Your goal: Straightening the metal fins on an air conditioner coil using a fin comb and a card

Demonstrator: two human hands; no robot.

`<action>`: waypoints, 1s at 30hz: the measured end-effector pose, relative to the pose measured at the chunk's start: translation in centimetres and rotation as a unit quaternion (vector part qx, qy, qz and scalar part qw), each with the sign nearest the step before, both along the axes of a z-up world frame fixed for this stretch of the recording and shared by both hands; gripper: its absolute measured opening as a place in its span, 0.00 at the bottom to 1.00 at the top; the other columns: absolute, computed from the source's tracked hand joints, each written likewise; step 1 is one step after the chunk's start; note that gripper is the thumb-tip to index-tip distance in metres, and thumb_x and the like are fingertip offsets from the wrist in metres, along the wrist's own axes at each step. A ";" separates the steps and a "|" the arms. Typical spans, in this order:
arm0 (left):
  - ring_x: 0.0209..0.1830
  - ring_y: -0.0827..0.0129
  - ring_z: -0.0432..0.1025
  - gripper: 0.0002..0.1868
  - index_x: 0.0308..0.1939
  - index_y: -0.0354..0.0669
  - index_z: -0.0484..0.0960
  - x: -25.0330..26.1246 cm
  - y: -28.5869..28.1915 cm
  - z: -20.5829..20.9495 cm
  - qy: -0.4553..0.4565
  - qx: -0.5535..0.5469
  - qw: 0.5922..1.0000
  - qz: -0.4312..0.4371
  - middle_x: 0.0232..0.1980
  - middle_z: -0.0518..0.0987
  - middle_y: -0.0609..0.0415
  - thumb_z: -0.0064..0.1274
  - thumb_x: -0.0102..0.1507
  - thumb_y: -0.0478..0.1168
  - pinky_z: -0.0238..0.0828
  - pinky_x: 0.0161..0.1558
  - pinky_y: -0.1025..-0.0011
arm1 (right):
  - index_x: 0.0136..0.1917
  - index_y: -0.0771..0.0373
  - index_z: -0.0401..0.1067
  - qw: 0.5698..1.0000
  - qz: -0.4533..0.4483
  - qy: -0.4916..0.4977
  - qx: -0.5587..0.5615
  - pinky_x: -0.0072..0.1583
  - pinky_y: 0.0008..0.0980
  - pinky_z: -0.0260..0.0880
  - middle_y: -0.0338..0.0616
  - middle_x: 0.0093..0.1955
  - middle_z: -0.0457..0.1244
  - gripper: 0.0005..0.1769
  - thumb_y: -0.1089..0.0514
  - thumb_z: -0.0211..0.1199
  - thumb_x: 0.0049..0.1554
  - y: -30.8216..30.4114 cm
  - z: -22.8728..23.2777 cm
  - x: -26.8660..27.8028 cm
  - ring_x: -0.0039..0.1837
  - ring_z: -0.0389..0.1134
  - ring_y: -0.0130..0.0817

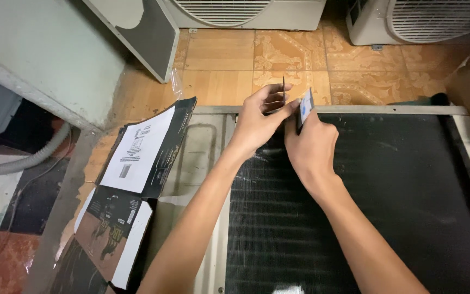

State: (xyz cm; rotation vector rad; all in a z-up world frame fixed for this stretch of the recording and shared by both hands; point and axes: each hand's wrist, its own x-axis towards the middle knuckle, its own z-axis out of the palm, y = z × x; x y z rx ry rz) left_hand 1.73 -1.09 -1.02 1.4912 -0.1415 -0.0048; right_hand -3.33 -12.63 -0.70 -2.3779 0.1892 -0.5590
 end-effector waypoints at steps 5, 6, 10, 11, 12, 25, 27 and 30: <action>0.51 0.60 0.78 0.25 0.54 0.49 0.83 0.1 0.1 -0.3 0.014 -0.007 1.000 0.007 0.48 0.83 0.44 0.70 0.56 0.48 0.79 0.50 0.58 | 0.40 0.67 0.70 1.000 -0.002 -0.007 -0.015 0.37 0.59 0.61 0.61 0.25 0.64 0.13 0.55 0.60 0.61 1.0 0.9 -0.4 0.37 0.71 0.65; 0.52 0.58 0.78 0.24 0.54 0.50 0.83 0.1 0.1 -0.3 0.025 0.001 1.000 0.006 0.49 0.83 0.45 0.69 0.56 0.47 0.81 0.47 0.57 | 0.42 0.67 0.72 1.000 -0.011 -0.020 -0.016 0.37 0.61 0.60 0.60 0.25 0.64 0.12 0.55 0.61 0.61 1.0 0.7 -0.4 0.36 0.71 0.66; 0.52 0.61 0.78 0.23 0.56 0.50 0.81 -0.6 0.1 0.5 0.049 -0.011 0.999 -0.004 0.51 0.82 0.46 0.66 0.58 0.46 0.80 0.42 0.63 | 0.41 0.63 0.74 0.998 -0.026 -0.053 0.027 0.39 0.54 0.65 0.56 0.26 0.64 0.10 0.54 0.65 0.60 -0.2 -1.2 0.2 0.39 0.72 0.61; 0.53 0.60 0.78 0.24 0.56 0.50 0.81 -0.7 0.0 0.6 0.050 -0.004 0.999 -0.005 0.52 0.82 0.46 0.66 0.57 0.47 0.81 0.41 0.62 | 0.39 0.63 0.73 0.996 -0.024 -0.065 0.051 0.38 0.44 0.65 0.53 0.24 0.63 0.10 0.55 0.65 0.59 -0.3 -1.2 0.2 0.37 0.72 0.57; 0.54 0.59 0.78 0.24 0.56 0.50 0.81 -0.7 -0.1 0.8 0.051 0.003 0.999 -0.009 0.53 0.81 0.45 0.66 0.57 0.48 0.81 0.41 0.60 | 0.38 0.63 0.72 0.994 -0.024 -0.077 0.077 0.38 0.34 0.65 0.50 0.23 0.62 0.11 0.56 0.66 0.59 -0.5 -1.2 0.2 0.35 0.72 0.53; 0.55 0.58 0.77 0.24 0.56 0.48 0.81 -0.1 -0.2 1.0 0.051 0.044 0.997 -0.034 0.53 0.80 0.43 0.66 0.58 0.47 0.82 0.41 0.60 | 0.52 0.67 0.77 0.929 0.030 -0.144 0.341 0.36 0.37 0.77 0.48 0.47 0.71 0.07 0.68 0.69 0.59 -2.7 -0.3 1.2 0.43 0.70 0.32; 0.55 0.56 0.77 0.25 0.57 0.49 0.81 -0.1 -0.2 1.1 0.032 0.056 0.997 -0.041 0.53 0.81 0.41 0.66 0.57 0.47 0.82 0.41 0.56 | 0.53 0.68 0.76 0.923 -0.004 -0.152 0.352 0.36 0.35 0.78 0.50 0.50 0.71 0.07 0.68 0.68 0.61 -3.5 -0.5 1.1 0.46 0.70 0.34; 0.56 0.49 0.77 0.25 0.59 0.43 0.79 0.0 0.2 1.7 -0.010 0.049 0.998 -0.038 0.55 0.80 0.37 0.66 0.59 0.44 0.83 0.41 0.52 | 0.54 0.70 0.74 0.907 -0.078 -0.125 0.395 0.37 0.47 0.81 0.51 0.46 0.70 0.12 0.62 0.72 0.60 -5.1 -4.3 2.4 0.41 0.73 0.36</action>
